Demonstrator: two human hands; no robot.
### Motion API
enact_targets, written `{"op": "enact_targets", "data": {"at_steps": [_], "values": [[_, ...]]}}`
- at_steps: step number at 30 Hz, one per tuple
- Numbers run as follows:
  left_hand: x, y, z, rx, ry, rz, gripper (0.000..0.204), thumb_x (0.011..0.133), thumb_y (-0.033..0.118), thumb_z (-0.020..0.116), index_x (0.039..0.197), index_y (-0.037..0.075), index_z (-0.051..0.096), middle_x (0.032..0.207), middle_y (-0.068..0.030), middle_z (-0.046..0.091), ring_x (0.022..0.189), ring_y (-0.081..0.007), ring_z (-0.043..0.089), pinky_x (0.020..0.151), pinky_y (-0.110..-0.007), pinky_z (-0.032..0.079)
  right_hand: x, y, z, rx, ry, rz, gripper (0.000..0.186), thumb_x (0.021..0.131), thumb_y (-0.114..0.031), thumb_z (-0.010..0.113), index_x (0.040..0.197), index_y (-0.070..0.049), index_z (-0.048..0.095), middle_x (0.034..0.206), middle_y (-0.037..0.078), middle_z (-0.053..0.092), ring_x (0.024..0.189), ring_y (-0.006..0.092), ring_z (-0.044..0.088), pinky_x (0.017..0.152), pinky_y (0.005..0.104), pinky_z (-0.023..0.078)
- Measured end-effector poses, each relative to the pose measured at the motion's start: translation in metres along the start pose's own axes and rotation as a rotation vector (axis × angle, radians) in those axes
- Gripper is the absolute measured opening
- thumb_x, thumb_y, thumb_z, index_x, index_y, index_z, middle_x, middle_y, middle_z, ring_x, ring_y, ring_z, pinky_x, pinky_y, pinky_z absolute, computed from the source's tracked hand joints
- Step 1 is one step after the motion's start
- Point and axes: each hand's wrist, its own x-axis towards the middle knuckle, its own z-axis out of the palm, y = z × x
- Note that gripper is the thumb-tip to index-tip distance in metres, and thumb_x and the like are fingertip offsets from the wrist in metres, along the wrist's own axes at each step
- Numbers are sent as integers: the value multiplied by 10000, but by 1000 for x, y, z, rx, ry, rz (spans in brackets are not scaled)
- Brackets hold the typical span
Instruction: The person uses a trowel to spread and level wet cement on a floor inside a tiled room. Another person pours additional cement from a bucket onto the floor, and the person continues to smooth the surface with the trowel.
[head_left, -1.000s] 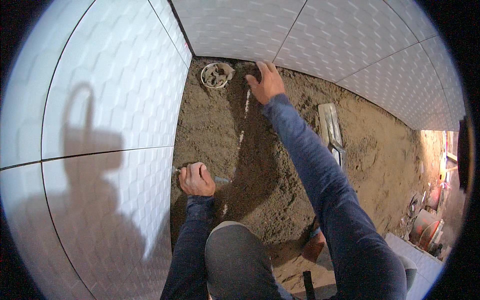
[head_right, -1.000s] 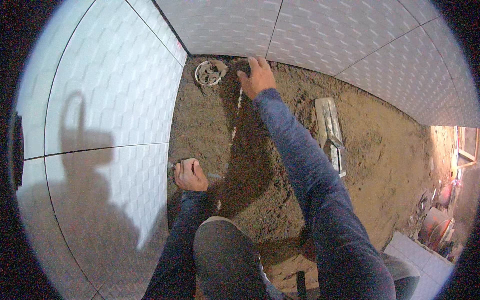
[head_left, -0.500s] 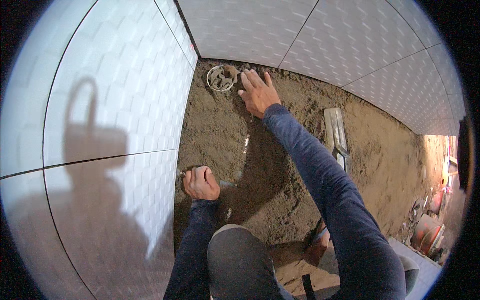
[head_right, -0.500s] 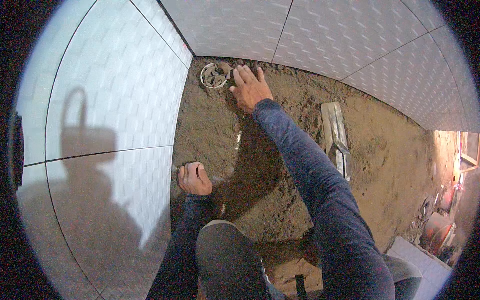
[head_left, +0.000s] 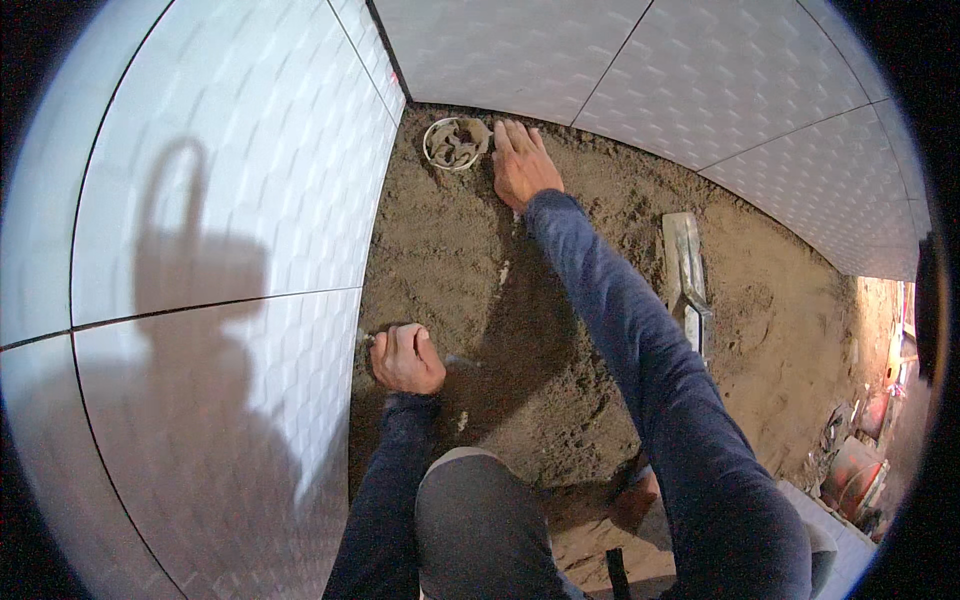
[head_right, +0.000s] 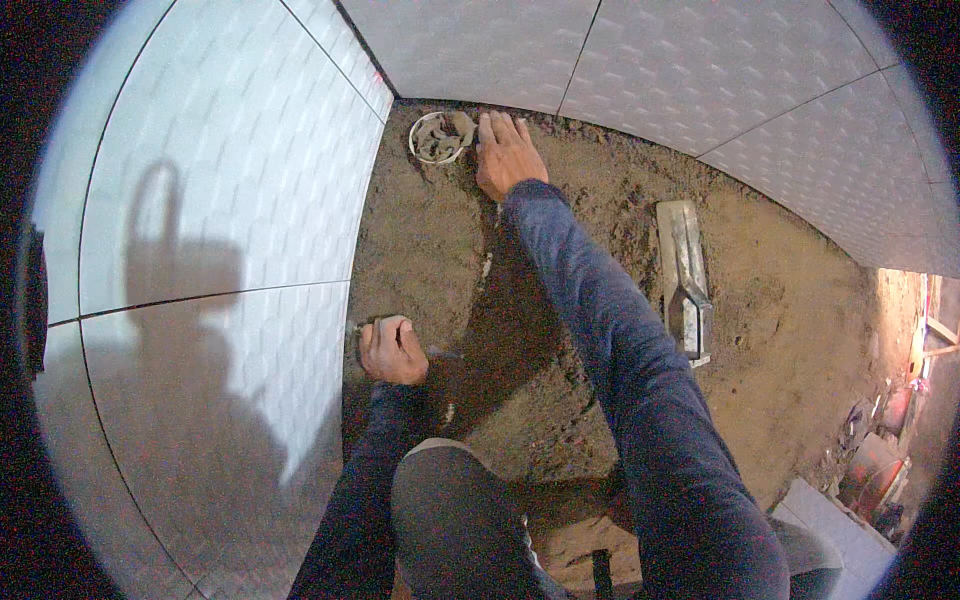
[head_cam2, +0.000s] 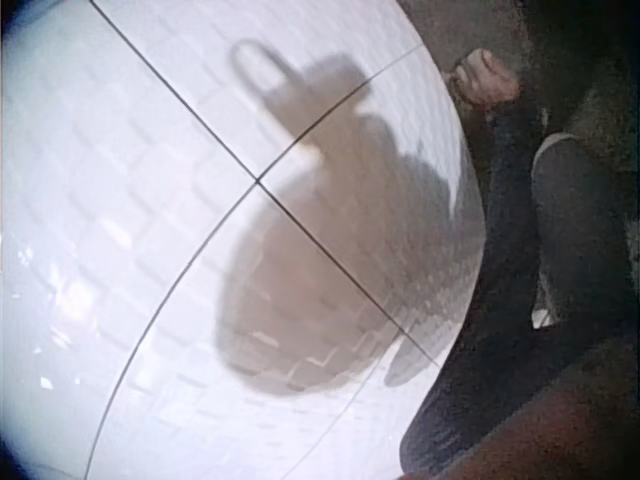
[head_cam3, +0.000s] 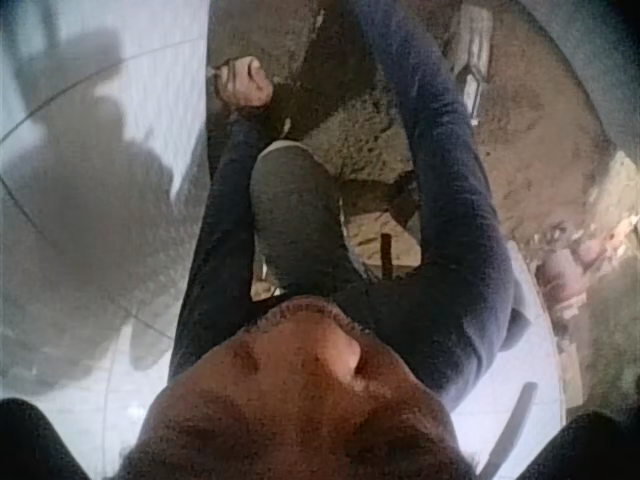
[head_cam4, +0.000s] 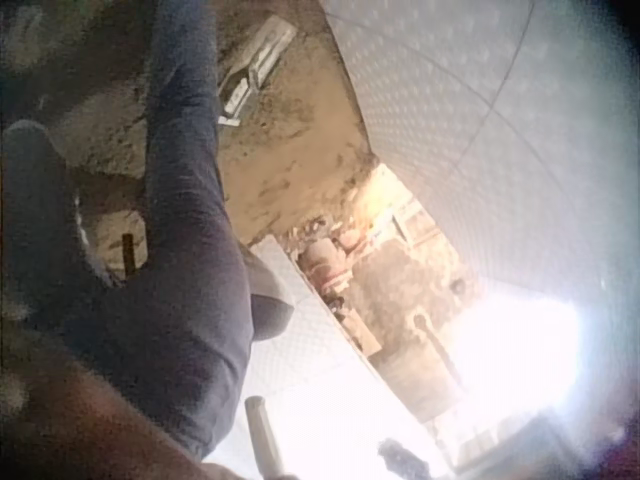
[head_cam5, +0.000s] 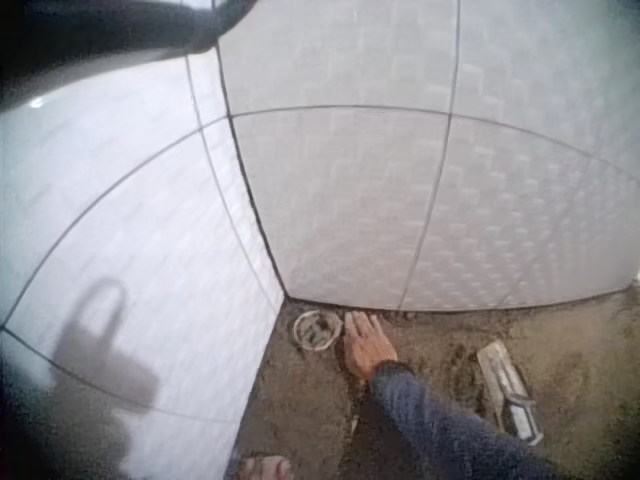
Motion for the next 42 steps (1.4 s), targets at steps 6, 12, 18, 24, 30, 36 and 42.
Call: {"op": "enact_targets", "data": {"at_steps": [6, 12, 18, 24, 30, 36, 42], "values": [[-6, -11, -3, 43, 44, -6, 129, 898, 196, 544, 834, 98, 598, 752, -88, 605, 691, -339, 545, 658, -456, 407, -2, -47, -23, -24, -37, 102, 621, 956, -360, 441, 1429, 35, 369, 1464, 242, 401, 1384, 380, 347, 1151, 544, 219], [-3, -6, -1, 21, 39, -12, 143, 904, 216, 542, 834, 105, 597, 764, -76, 609, 723, -333, 550, 649, -466, 404, -34, -81, -21, -93, -62, 128, 675, 996, -425, 386, 1449, 69, 309, 1515, 265, 305, 1437, 398, 248, 1154, 572, 187], [-5, -9, -4, 31, 4, -14, 169, 908, 233, 536, 815, 104, 594, 775, -76, 598, 739, -326, 550, 658, -466, 405, -62, -122, -15, 14, -3, 147, 677, 990, -397, 409, 1429, 108, 309, 1471, 313, 340, 1407, 439, 280, 1147, 570, 188], [1, -6, -1, 8, 69, 12, 158, 906, 201, 532, 821, 84, 596, 740, -106, 585, 697, -344, 540, 637, -463, 404, -19, -180, 0, 174, 15, -72, 615, 913, -205, 442, 1418, 123, 322, 1462, 313, 356, 1404, 424, 306, 1169, 485, 234], [-3, -14, 2, 65, 84, 38, 248, 937, 245, 501, 747, 99, 567, 684, -97, 518, 637, -328, 504, 581, -462, 362, 9, -184, 1, 130, -233, -12, 543, 924, -220, 386, 1355, 105, 450, 1427, 266, 448, 1372, 393, 373, 1147, 517, 240], [1, -7, 0, 25, 76, 19, 236, 935, 249, 513, 753, 107, 559, 717, -86, 531, 669, -313, 515, 599, -449, 363, 40, -155, 2, -159, 67, -67, 510, 954, -198, 317, 1336, 89, 494, 1435, 225, 467, 1389, 369, 348, 1139, 635, 127], [-2, -10, 6, 6, 108, 33, 214, 928, 237, 518, 764, 109, 568, 729, -81, 543, 681, -311, 520, 610, -443, 375, 62, -143, -4, -248, -107, -47, 537, 948, -264, 365, 1377, 37, 482, 1467, 161, 450, 1433, 319, 287, 1123, 663, 136]]}}
